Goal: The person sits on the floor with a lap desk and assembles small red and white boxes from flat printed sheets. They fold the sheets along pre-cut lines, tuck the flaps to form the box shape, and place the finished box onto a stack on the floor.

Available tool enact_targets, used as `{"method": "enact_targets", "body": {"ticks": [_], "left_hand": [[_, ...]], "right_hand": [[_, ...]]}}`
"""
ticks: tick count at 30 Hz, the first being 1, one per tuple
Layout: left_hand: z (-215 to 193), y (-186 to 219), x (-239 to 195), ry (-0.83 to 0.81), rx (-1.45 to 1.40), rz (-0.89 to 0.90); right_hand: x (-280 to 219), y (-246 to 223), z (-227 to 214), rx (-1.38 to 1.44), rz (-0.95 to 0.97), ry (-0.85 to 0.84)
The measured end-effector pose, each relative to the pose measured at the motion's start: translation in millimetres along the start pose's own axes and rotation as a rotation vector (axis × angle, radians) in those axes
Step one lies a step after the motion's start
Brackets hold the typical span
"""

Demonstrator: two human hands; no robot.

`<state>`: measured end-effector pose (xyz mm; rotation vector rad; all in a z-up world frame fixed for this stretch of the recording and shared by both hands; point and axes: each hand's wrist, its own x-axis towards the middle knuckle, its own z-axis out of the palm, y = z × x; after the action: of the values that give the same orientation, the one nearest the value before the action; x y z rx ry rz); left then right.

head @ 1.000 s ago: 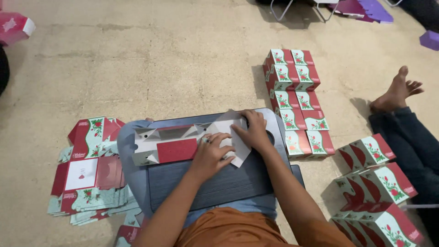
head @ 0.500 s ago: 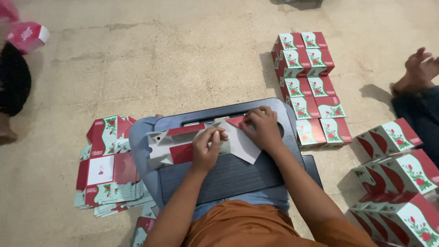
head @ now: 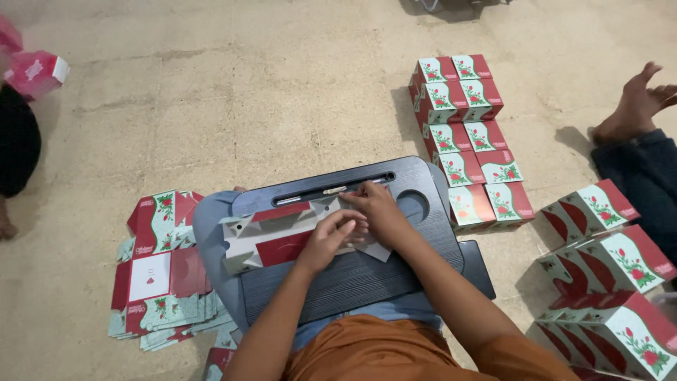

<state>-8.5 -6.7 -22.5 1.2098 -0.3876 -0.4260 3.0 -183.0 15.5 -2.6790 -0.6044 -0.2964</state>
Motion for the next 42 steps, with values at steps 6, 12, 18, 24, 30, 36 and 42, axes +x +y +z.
{"method": "enact_targets", "body": {"ticks": [6,12,18,24,30,36,42], "left_hand": [[6.7,-9.3,0.2,-0.147,-0.152,-0.079],[-6.9,-35.9,11.7,0.024,-0.257,-0.151],[-3.6,-59.7,22.3,0.11,0.221,0.003],[25.1,-19.9,5.5,0.086,0.755,0.184],[34.2,-37.0,-2.6,0.104,1.411,0.482],[40.6,-46.3,0.0,0.176,1.592,0.458],[44.1,-41.2,-0.9,0.2,1.58,0.4]], "right_hand": [[-28.6,21.9,26.3,0.112,0.079,-0.024],[-37.2,28.9,54.9,-0.11,0.092,0.056],[-34.6,-3.6,18.6,-0.174,0.224,0.037],[-35.5,12.0,30.0,-0.084,0.154,0.166],[-38.9,24.2,32.0,-0.025,0.103,0.217],[-43.8,7.4,8.6,-0.118,0.166,0.168],[-52.3,21.4,15.4,-0.233,0.267,0.18]]}}
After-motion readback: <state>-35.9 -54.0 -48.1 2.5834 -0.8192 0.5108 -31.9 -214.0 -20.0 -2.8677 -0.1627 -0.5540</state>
